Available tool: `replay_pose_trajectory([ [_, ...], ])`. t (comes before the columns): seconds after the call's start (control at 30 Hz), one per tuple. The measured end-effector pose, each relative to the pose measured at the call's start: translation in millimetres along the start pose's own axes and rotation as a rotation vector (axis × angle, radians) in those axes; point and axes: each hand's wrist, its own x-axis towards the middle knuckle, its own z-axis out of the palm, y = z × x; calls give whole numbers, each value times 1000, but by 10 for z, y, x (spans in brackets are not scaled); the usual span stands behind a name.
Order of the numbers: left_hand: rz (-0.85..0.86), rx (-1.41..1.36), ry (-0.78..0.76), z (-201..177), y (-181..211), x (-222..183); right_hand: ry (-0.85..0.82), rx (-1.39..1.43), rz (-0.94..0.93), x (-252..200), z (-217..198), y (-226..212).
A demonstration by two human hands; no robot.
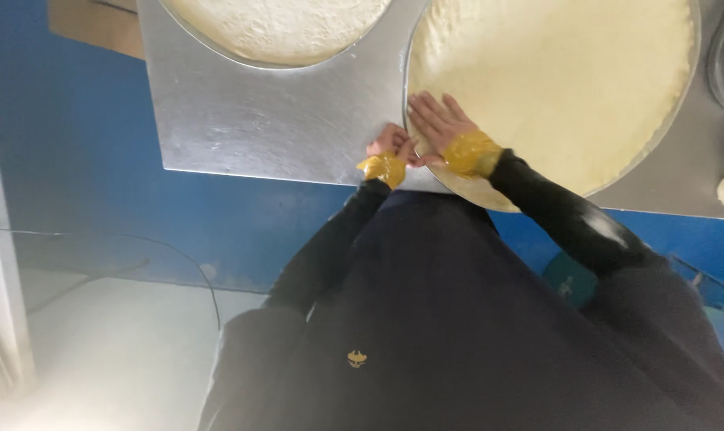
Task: Flattening and stretching dough in large circular trays and organizing them on racks.
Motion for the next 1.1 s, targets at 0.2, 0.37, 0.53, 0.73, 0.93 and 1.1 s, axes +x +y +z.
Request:
replay_pose_trajectory([
  [0.2, -71, -65, -83, -32, -89, 102, 73, -35, 26, 161, -73, 76],
  [0.37, -106, -52, -58, -35, 57, 82, 160, -163, 91, 367, 93, 446],
  [0.53, -139, -6, -88, -59, 178, 61, 224, -118, 168, 555, -10, 683],
  [0.73, -119, -3, -70, -48, 233, 37, 268, -133, 243, 655, -85, 913],
  [0.93, -122, 8, -34, -12, 172, 58, 317, -134, 311, 737, -208, 1061],
  [1.1, -135, 53, -34, -14, 151, 96, 397, -148, 327, 785, -350, 1125],
])
